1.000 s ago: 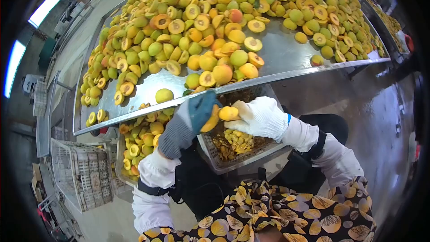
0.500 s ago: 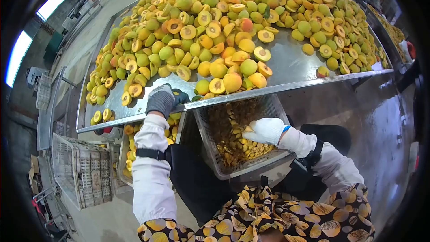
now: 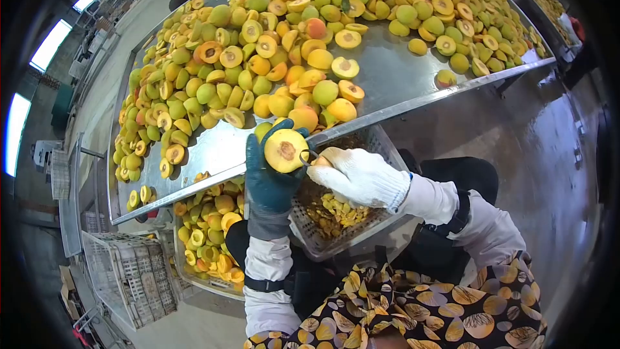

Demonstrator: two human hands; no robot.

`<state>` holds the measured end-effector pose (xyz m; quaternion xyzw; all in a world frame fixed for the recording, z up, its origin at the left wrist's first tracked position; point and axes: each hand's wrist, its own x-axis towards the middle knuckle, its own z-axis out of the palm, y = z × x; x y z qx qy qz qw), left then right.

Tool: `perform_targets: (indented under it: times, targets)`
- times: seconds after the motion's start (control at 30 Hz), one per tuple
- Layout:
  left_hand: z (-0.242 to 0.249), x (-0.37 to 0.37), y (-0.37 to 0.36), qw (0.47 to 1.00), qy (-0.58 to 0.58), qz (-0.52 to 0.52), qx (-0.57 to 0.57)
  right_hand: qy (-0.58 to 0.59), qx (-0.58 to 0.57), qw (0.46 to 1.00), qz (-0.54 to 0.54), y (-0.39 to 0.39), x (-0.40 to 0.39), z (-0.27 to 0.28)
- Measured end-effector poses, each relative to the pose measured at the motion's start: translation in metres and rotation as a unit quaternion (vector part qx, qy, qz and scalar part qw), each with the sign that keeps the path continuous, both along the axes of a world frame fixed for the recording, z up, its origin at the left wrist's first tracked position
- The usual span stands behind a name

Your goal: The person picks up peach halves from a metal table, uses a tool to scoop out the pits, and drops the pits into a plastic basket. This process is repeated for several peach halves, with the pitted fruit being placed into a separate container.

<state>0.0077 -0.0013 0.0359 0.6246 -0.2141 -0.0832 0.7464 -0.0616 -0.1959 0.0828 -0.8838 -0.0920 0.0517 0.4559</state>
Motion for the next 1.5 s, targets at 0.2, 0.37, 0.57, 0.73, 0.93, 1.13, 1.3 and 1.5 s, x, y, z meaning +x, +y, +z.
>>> perform_targets:
  times: [0.2,0.37,0.57,0.73,0.93,1.13,1.3,1.5]
  targets:
    - [-0.020,-0.010,-0.019,0.996,0.075,0.043,-0.015,-0.222,-0.157,0.962,-0.034,-0.006,0.000,-0.011]
    - [-0.006,-0.013,-0.029,0.984,0.151,0.047,-0.081,-0.197,-0.155,0.967,-0.033,-0.006,-0.001,-0.009]
    - [-0.024,-0.008,-0.031,0.989,0.020,0.140,0.055,-0.143,-0.171,0.968,0.115,-0.009,0.004,-0.012]
    - [0.003,-0.038,-0.049,0.982,-0.045,0.186,0.006,0.113,-0.025,0.993,0.011,-0.004,0.002,0.014]
    - [-0.012,-0.063,-0.055,0.966,0.009,0.257,-0.030,0.240,0.184,0.953,0.015,0.005,-0.005,-0.009]
    - [-0.003,-0.066,-0.041,0.961,-0.052,0.256,0.095,0.338,0.249,0.907,0.005,0.010,-0.005,-0.002]
    - [0.004,-0.067,-0.050,0.956,-0.092,0.270,0.075,0.294,0.260,0.917,0.078,0.003,-0.007,0.009]
    - [0.005,-0.068,-0.049,0.967,-0.086,0.219,0.096,0.278,0.237,0.927,0.090,-0.004,-0.007,-0.018]
